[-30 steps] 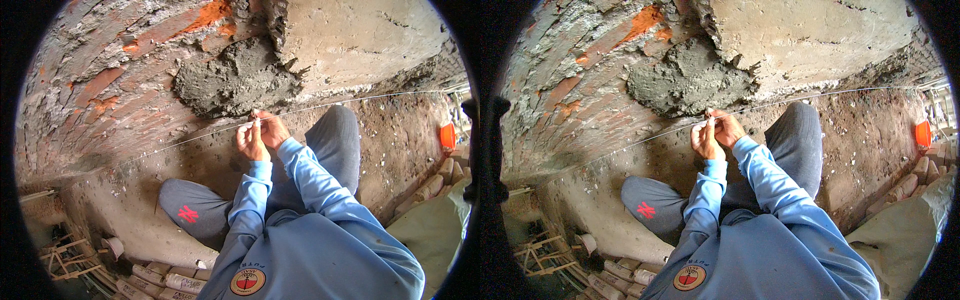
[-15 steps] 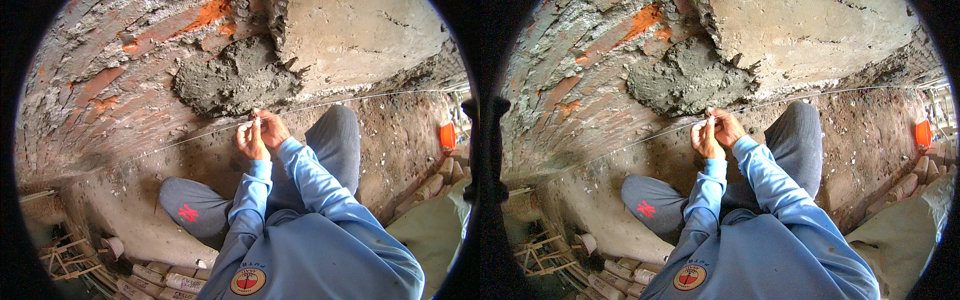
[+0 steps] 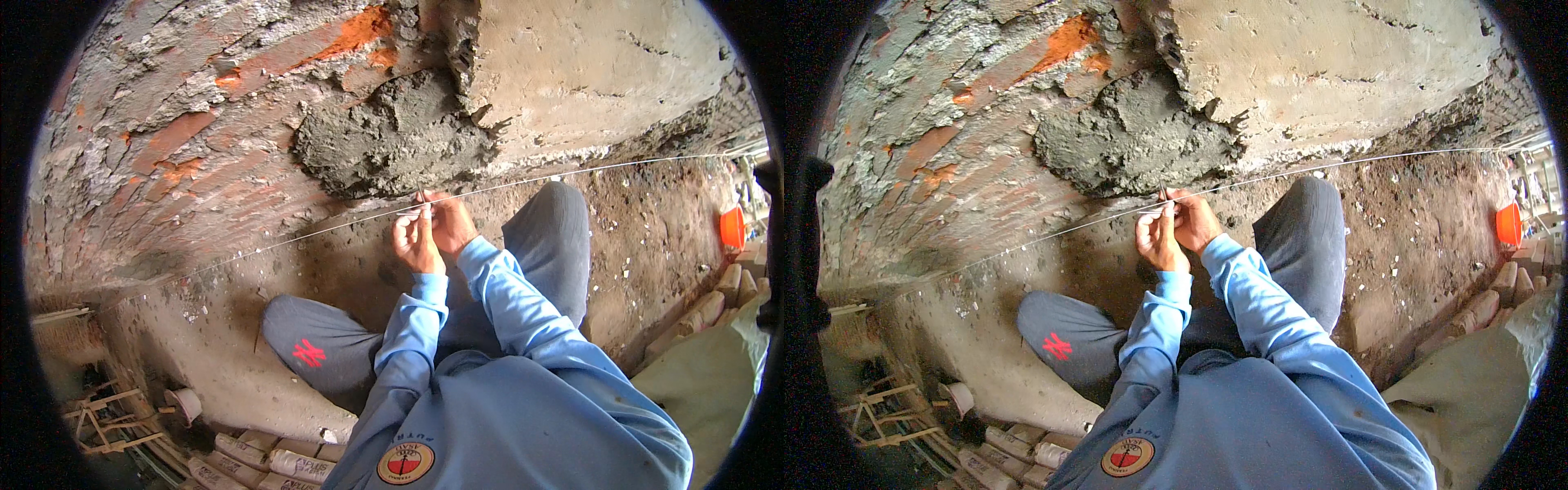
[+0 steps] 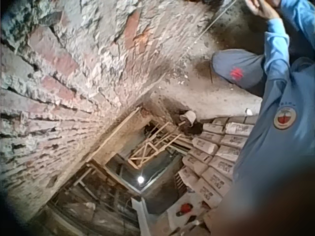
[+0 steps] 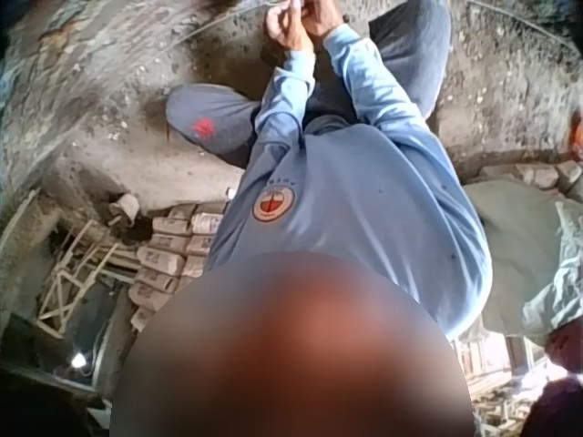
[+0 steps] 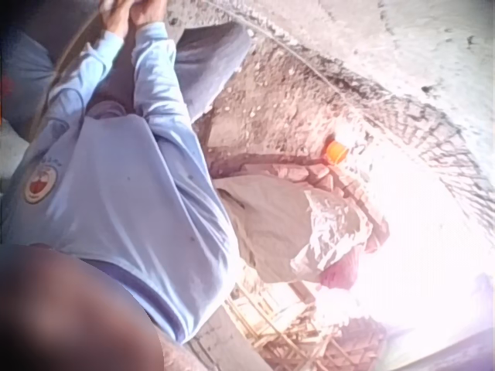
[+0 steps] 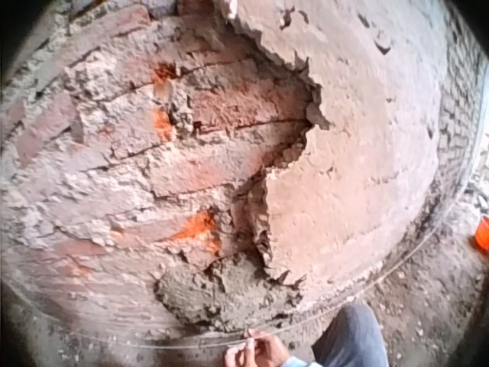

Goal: The person walks through a construction area, sits on the floor, and uses a hammer and nail to repair a damaged section of a brick wall. They drive a nail into the wall and then use the hammer to tap and secure the repair.

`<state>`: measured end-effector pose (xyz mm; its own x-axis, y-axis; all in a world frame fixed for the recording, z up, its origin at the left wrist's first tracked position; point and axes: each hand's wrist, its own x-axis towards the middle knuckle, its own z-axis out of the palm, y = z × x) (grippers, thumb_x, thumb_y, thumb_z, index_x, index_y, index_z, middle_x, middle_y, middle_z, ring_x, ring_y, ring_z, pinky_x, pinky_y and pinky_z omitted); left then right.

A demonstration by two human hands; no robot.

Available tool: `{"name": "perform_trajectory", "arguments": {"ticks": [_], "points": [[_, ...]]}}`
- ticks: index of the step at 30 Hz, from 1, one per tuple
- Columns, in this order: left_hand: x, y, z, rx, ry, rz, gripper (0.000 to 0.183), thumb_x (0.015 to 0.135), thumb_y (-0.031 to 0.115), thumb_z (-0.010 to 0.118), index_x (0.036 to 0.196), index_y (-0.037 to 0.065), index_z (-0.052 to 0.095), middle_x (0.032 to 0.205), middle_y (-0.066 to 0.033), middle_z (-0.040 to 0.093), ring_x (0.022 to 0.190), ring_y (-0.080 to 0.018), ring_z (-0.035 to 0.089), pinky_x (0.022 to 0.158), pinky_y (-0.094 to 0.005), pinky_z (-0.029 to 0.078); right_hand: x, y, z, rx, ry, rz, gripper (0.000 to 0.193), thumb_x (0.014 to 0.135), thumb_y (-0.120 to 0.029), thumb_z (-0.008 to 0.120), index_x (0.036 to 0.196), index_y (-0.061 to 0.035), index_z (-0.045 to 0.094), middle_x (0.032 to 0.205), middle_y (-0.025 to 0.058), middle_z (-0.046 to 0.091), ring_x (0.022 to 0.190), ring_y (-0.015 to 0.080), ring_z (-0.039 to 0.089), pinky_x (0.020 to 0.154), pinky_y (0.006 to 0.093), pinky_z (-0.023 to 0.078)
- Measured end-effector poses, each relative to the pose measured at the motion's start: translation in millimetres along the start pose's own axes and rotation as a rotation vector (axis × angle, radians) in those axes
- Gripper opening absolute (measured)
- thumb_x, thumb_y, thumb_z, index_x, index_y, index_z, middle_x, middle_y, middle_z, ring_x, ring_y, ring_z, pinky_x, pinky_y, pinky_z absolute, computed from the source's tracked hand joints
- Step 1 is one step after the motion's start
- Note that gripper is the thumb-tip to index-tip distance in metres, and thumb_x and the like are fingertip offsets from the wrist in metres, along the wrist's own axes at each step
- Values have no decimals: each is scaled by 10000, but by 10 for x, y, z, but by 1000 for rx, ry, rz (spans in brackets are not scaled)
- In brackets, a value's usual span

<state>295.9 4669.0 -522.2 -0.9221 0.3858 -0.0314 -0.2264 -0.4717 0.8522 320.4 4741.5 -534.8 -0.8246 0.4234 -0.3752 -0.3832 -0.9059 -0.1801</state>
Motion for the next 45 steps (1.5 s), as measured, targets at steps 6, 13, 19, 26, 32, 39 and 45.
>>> {"name": "perform_trajectory", "arguments": {"ticks": [6,13,19,26,32,39,45], "points": [[-133,118,-4,25,99,-67,152,893,54,695,965,42,563,951,-88,667,846,-180,670,702,-285,559,-199,89,0,18,57,-39,122,885,-102,550,995,-61,582,847,-15,576,711,78,525,560,197,404],[-119,170,-76,55,156,-69,222,961,171,605,1086,-1,542,970,-117,639,867,-201,650,760,-321,550,-368,127,-4,-292,72,-225,193,899,-186,558,1032,-47,577,924,30,566,832,173,576,754,325,488],[-158,198,-163,114,135,-55,301,974,225,574,1152,-14,535,955,-103,640,857,-204,637,773,-341,544,-378,145,-17,-384,166,-272,195,897,-187,551,1016,-34,576,838,28,528,760,185,556,710,384,517],[-262,160,-278,144,89,-13,253,963,144,582,1166,-2,541,929,-98,664,842,-191,642,745,-333,533,-498,265,46,-402,321,-314,153,894,-167,560,997,-56,580,771,13,512,697,149,511,677,325,467],[-203,60,-394,105,133,-157,201,959,138,608,1117,25,559,955,-101,683,863,-182,645,792,-302,508,-545,379,96,-463,456,-391,91,902,-167,595,955,-95,611,746,-21,523,628,77,461,569,224,371],[111,69,-509,226,-58,-364,176,921,195,682,973,33,635,899,-22,679,810,-94,610,744,-246,475,-492,503,-25,-814,429,-641,115,927,-185,610,956,-79,644,762,-26,562,609,54,465,527,214,363],[414,396,-594,236,-282,-644,168,881,250,717,909,84,705,806,22,669,693,-77,594,644,-226,444,-612,581,145,-947,384,-521,138,942,-172,639,948,-34,652,765,-24,607,651,48,483,579,210,385]]}}
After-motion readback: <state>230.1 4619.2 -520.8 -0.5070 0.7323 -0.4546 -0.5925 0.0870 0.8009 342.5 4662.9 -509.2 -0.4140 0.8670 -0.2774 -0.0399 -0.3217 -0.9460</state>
